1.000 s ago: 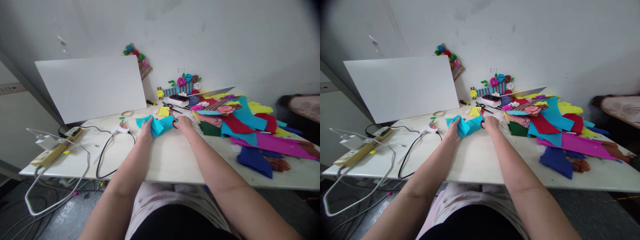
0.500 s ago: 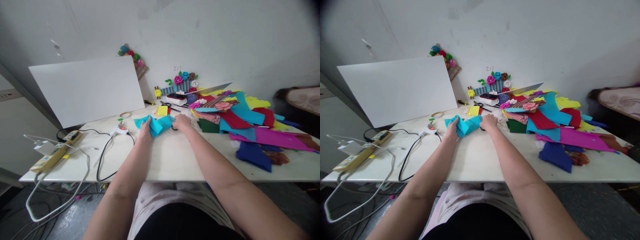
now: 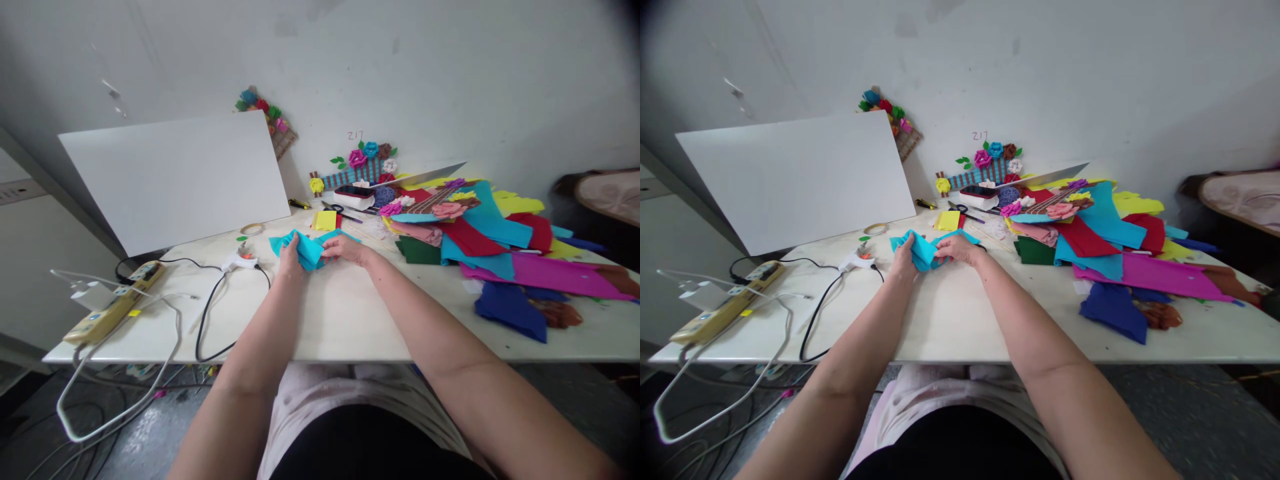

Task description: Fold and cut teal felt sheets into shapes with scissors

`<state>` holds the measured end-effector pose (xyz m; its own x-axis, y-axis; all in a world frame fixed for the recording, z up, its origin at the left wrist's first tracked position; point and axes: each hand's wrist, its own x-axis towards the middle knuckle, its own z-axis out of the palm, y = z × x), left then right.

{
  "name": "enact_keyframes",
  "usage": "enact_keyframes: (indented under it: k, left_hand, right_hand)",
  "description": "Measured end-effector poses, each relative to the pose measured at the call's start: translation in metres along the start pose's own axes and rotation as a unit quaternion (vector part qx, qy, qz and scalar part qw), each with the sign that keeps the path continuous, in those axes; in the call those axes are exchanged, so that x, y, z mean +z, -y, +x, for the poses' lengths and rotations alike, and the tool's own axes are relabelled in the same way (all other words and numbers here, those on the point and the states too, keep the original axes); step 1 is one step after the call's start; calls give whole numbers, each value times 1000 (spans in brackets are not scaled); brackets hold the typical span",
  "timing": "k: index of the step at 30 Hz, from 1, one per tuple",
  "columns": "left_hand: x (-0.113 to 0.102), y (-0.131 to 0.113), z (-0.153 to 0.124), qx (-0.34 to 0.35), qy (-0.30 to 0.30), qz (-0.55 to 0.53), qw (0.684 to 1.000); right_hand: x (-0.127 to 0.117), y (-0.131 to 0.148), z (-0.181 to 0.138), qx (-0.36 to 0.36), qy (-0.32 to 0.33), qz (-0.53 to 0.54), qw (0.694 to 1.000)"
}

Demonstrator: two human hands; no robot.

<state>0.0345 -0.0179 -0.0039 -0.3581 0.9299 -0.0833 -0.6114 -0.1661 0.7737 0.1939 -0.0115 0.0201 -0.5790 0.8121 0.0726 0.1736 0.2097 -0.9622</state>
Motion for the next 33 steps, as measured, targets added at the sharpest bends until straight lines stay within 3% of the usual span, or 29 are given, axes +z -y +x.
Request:
enact_keyframes:
  k: [4,10,33]
  left_hand:
    - [0,1,0,4,-3,-10,1000]
    - [-3,2,4,5,11,-2,1000]
    - [-1,2,3,-3,-5,-6,1000]
  right_hand:
    - [2,-3,3,-2,-23,-9,1000]
    - [0,-2,1,-4,12,10,1000]
    - [1,-9,5,3,5,35,999]
